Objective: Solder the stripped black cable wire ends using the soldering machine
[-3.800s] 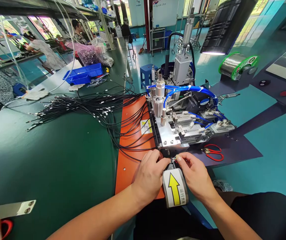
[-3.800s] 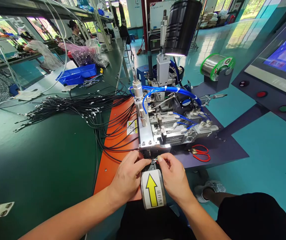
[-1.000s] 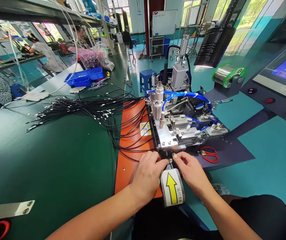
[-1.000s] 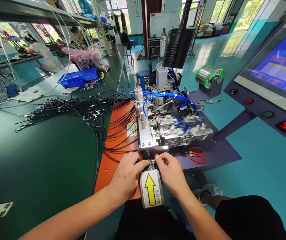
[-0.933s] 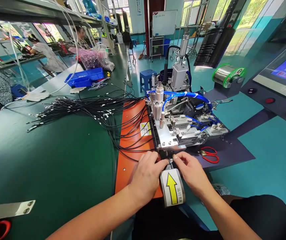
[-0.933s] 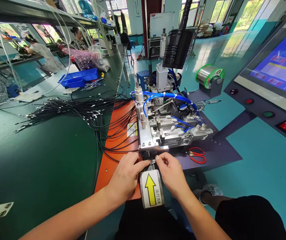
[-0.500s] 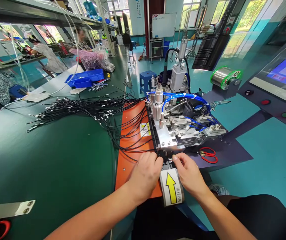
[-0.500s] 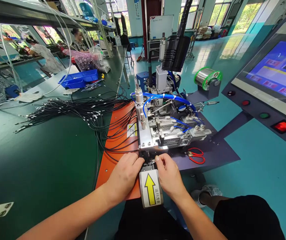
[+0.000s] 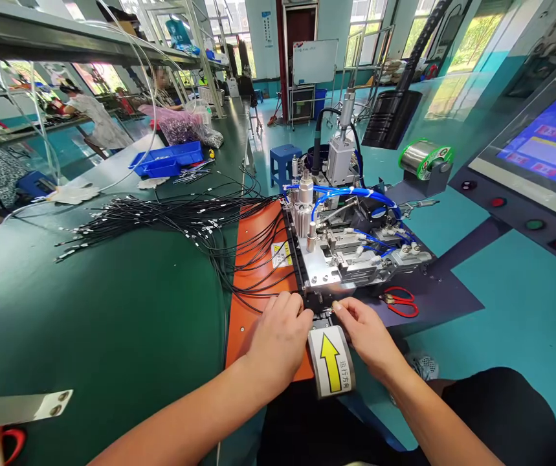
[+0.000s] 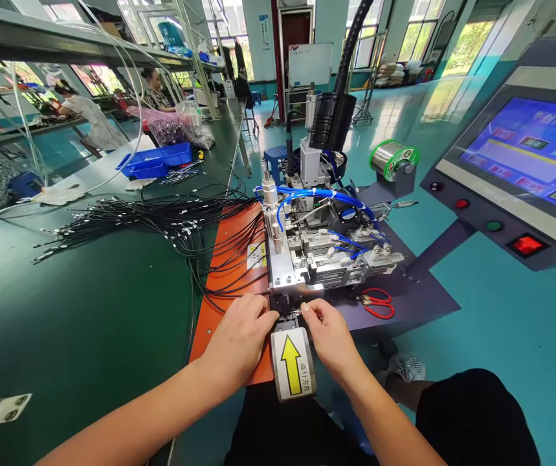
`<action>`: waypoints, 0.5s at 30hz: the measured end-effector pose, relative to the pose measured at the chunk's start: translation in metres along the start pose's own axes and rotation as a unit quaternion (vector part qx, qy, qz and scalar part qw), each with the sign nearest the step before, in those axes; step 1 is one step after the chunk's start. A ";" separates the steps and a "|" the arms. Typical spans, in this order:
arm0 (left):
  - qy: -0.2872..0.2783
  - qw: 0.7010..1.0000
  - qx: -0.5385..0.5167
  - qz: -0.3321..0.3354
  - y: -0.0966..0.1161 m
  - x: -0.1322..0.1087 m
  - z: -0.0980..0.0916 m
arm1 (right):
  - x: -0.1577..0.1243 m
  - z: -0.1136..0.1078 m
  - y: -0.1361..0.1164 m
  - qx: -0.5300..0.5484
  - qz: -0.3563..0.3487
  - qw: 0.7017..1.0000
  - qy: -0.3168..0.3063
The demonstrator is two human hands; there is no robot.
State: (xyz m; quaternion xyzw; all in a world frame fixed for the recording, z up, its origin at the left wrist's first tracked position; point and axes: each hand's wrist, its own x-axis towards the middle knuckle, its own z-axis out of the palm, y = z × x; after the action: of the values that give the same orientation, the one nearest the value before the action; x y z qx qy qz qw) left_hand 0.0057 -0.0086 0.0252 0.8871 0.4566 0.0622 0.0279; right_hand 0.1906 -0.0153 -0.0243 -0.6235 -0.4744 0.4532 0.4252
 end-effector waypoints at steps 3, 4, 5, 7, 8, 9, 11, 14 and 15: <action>-0.022 0.999 -0.034 0.010 0.000 -0.001 -0.004 | -0.007 -0.005 -0.002 0.005 0.009 1.000 0.017; -0.025 0.999 -0.047 0.013 -0.001 -0.001 -0.008 | -0.011 -0.008 -0.003 0.005 0.012 1.000 0.021; -0.027 0.998 -0.059 0.012 -0.004 0.000 -0.015 | -0.015 -0.011 -0.004 0.004 0.015 1.000 0.022; -0.025 0.996 -0.084 -0.002 -0.014 0.001 -0.034 | -0.024 -0.018 -0.007 0.002 0.023 1.000 0.018; -0.021 0.995 -0.095 -0.015 -0.022 0.001 -0.046 | -0.029 -0.022 -0.008 0.001 0.028 1.000 0.012; -0.013 0.994 -0.105 -0.028 -0.032 0.000 -0.059 | -0.035 -0.026 -0.009 0.000 0.034 0.999 0.005; 0.009 0.992 -0.102 -0.068 -0.053 -0.006 -0.085 | -0.044 -0.034 -0.008 -0.001 0.044 0.999 -0.003; -0.015 0.993 -0.061 -0.104 -0.081 -0.024 -0.110 | -0.055 -0.044 -0.001 -0.003 0.038 0.999 0.014; -0.048 0.991 -0.055 -0.116 -0.085 -0.032 -0.113 | -0.058 -0.046 0.002 -0.003 0.026 0.999 0.024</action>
State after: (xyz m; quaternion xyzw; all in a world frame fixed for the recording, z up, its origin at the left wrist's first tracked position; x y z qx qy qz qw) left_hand -0.0969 0.0143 0.1256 0.8272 0.5503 0.0412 0.1060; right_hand 0.2276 -0.0771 -0.0059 -0.6475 -0.4488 0.4479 0.4228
